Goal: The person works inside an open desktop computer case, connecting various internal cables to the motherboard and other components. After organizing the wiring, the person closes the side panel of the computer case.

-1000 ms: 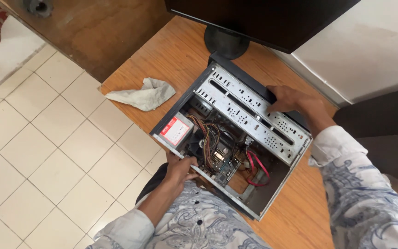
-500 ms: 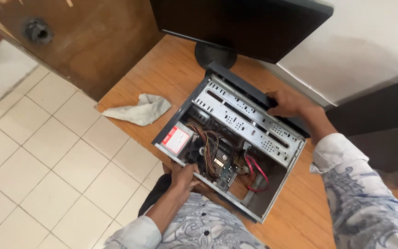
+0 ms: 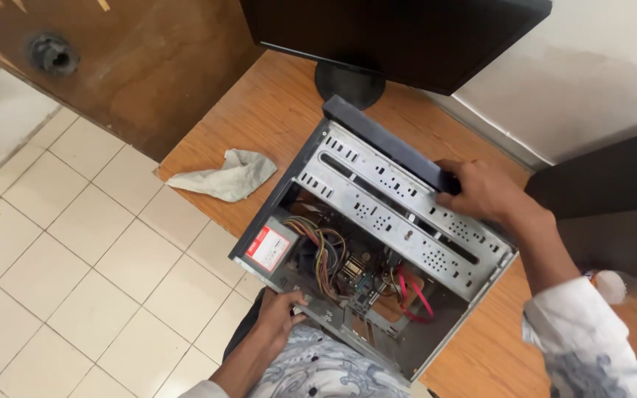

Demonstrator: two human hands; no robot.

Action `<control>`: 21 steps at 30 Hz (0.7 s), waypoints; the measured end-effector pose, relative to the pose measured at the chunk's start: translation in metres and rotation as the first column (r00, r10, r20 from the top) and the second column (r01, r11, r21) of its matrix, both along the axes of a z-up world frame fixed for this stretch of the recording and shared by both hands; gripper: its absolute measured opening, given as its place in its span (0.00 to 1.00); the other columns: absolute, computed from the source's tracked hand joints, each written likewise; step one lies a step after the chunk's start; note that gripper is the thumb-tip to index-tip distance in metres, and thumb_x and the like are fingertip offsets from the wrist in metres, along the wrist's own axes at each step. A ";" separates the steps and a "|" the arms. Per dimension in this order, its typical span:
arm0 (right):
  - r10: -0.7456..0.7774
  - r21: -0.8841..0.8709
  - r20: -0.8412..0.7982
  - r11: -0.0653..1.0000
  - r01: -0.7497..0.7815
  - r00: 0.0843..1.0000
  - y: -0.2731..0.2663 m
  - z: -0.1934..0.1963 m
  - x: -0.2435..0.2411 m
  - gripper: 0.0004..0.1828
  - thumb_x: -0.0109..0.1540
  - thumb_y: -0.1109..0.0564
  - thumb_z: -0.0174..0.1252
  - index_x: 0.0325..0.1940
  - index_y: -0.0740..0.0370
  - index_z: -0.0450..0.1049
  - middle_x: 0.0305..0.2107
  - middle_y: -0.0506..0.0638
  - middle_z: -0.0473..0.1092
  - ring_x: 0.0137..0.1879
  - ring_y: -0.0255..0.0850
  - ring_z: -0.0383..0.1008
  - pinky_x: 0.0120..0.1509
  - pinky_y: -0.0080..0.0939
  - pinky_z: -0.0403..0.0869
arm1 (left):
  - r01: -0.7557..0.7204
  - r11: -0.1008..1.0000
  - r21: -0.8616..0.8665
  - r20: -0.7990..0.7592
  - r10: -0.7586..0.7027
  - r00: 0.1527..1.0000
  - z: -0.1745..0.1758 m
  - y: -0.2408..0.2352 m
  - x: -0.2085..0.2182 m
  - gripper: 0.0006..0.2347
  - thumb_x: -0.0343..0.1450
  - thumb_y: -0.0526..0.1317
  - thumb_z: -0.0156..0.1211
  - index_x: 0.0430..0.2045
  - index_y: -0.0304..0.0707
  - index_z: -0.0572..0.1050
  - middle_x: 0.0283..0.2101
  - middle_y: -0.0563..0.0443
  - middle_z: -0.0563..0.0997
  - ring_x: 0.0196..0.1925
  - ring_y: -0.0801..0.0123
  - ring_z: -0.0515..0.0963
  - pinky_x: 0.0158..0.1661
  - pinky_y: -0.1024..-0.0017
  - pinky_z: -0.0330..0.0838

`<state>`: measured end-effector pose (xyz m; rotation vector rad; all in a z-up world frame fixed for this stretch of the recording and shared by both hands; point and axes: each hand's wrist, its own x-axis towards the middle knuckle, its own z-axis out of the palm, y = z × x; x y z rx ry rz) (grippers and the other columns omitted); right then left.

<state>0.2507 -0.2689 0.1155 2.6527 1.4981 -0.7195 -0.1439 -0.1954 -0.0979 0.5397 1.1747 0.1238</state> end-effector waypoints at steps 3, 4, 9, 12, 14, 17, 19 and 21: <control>-0.015 -0.130 0.099 0.991 0.028 0.995 0.006 0.048 -0.044 0.38 0.55 0.48 0.65 0.69 0.51 0.67 0.38 0.65 0.78 0.48 0.60 0.78 0.58 0.55 0.74 | 0.014 0.997 -0.074 0.029 -0.012 1.000 -0.001 0.008 0.002 0.20 0.59 0.27 0.58 0.46 0.37 0.71 0.40 0.50 0.77 0.43 0.63 0.78 0.41 0.58 0.74; -0.019 -0.136 0.093 0.990 0.032 0.995 0.004 0.049 -0.045 0.38 0.55 0.48 0.65 0.69 0.51 0.67 0.38 0.65 0.78 0.48 0.60 0.78 0.58 0.55 0.74 | 0.018 0.997 -0.079 0.023 -0.016 1.000 0.000 0.008 0.002 0.20 0.59 0.27 0.58 0.46 0.37 0.71 0.40 0.50 0.77 0.43 0.63 0.78 0.41 0.58 0.74; -0.074 -0.048 0.140 0.996 0.081 0.987 -0.008 0.064 -0.056 0.36 0.53 0.46 0.65 0.66 0.49 0.70 0.33 0.62 0.79 0.42 0.58 0.80 0.52 0.55 0.77 | 0.020 0.994 -0.108 0.138 -0.005 0.990 -0.003 0.020 0.000 0.22 0.57 0.24 0.54 0.46 0.39 0.71 0.41 0.47 0.79 0.41 0.59 0.82 0.42 0.54 0.80; -0.058 -0.024 0.223 0.998 0.065 0.973 -0.017 0.063 -0.064 0.35 0.53 0.43 0.66 0.64 0.48 0.71 0.33 0.60 0.79 0.41 0.59 0.80 0.47 0.57 0.78 | 0.055 0.985 -0.164 0.183 -0.025 0.983 -0.039 0.020 -0.007 0.21 0.59 0.24 0.55 0.46 0.38 0.71 0.40 0.49 0.79 0.41 0.63 0.81 0.45 0.59 0.79; -0.064 -0.008 0.234 0.998 0.068 0.970 -0.016 0.075 -0.079 0.37 0.52 0.42 0.66 0.65 0.45 0.71 0.33 0.60 0.79 0.39 0.59 0.80 0.45 0.56 0.77 | 0.079 0.980 -0.181 0.246 -0.032 0.969 -0.068 0.020 -0.015 0.17 0.60 0.25 0.56 0.43 0.35 0.71 0.39 0.48 0.79 0.40 0.63 0.80 0.44 0.60 0.76; -0.083 -0.041 0.284 0.994 0.098 0.955 -0.009 0.099 -0.103 0.40 0.51 0.39 0.66 0.68 0.39 0.68 0.31 0.60 0.79 0.37 0.58 0.80 0.44 0.55 0.77 | 0.103 0.972 -0.213 0.366 -0.018 0.930 -0.117 0.014 -0.017 0.11 0.61 0.24 0.57 0.34 0.32 0.72 0.35 0.47 0.78 0.39 0.61 0.80 0.45 0.59 0.76; -0.085 -0.098 0.306 0.988 0.121 0.948 -0.006 0.107 -0.116 0.41 0.52 0.37 0.65 0.70 0.35 0.67 0.30 0.59 0.79 0.36 0.57 0.80 0.45 0.53 0.78 | 0.094 0.966 -0.242 0.407 0.013 0.913 -0.151 0.003 -0.021 0.08 0.60 0.23 0.57 0.29 0.30 0.73 0.33 0.47 0.78 0.38 0.60 0.80 0.47 0.58 0.78; -0.082 -0.085 0.349 0.989 0.118 0.934 -0.002 0.107 -0.122 0.43 0.52 0.36 0.66 0.73 0.31 0.65 0.28 0.57 0.79 0.34 0.55 0.80 0.42 0.52 0.78 | 0.107 0.944 -0.312 0.434 0.042 0.900 -0.182 0.001 -0.016 0.01 0.63 0.26 0.59 0.22 0.27 0.73 0.30 0.42 0.78 0.38 0.57 0.80 0.46 0.60 0.75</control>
